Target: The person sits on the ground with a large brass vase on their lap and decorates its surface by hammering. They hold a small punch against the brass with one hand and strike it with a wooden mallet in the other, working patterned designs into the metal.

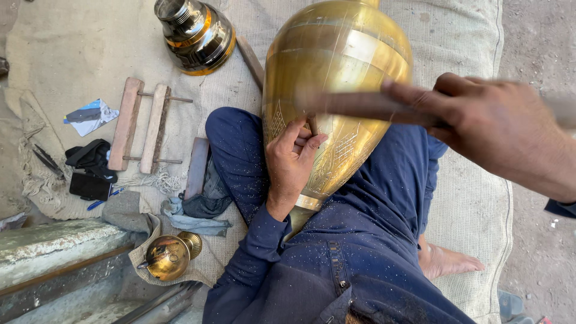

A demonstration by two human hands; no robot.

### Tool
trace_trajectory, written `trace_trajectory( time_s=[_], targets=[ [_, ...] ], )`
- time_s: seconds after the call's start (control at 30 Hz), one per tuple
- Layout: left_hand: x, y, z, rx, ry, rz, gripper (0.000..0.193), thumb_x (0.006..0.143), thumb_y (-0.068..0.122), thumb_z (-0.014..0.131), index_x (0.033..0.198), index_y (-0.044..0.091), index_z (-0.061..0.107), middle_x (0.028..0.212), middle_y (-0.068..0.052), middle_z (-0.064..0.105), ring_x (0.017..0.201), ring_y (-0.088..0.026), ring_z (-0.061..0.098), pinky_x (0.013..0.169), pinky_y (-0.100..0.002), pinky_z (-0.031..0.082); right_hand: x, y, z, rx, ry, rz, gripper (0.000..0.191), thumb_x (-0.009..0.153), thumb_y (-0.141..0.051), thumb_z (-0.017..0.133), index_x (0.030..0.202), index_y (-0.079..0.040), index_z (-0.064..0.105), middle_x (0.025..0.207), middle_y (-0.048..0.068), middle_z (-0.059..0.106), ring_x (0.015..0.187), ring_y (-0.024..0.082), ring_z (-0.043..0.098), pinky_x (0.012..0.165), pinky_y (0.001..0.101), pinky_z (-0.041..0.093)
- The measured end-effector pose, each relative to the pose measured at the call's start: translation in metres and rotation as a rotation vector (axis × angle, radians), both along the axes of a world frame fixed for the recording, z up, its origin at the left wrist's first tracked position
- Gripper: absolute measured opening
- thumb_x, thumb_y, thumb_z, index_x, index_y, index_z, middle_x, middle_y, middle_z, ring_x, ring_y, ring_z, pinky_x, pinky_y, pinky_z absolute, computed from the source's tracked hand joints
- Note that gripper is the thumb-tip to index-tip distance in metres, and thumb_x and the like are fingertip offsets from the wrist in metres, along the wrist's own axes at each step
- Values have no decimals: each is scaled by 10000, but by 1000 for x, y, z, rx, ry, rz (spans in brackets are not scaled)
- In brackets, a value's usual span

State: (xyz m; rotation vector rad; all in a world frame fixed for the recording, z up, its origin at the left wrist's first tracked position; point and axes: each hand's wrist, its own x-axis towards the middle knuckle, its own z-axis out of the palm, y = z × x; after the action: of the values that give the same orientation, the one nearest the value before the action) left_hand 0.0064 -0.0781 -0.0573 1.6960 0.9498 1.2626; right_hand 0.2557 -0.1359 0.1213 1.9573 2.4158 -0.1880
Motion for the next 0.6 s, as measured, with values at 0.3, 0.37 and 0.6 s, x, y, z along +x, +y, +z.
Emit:
trace_trajectory(
  time_s=[0.3, 0.37, 0.6],
  targets=[
    [-1, -3, 1, 73, 22, -1, 367, 950, 43, 767, 1298, 23, 654, 918, -87, 756, 797, -149, 764, 662, -259, 630, -3, -1, 1, -123, -17, -80, 754, 896, -458, 715, 1561, -369, 368, 1060, -32, 724, 740, 135, 736, 677, 291, 633],
    [-2, -3, 1, 21, 23, -4, 366, 940, 58, 782, 1284, 31, 659, 896, -79, 758, 781, -142, 768, 648, -259, 630, -3, -2, 1, 63, 651, 54, 757, 916, -365, 695, 1605, -264, 398, 1025, 18, 721, 794, 109, 724, 697, 290, 622],
    [-1, -4, -1, 55, 58, 16, 388, 938, 56, 772, 1310, 31, 665, 921, -91, 756, 799, -146, 765, 655, -265, 642, -6, -5, -1, -93, 207, -12, 782, 890, -397, 674, 1607, -311, 374, 965, -16, 722, 696, 96, 714, 619, 285, 617]
  ],
)
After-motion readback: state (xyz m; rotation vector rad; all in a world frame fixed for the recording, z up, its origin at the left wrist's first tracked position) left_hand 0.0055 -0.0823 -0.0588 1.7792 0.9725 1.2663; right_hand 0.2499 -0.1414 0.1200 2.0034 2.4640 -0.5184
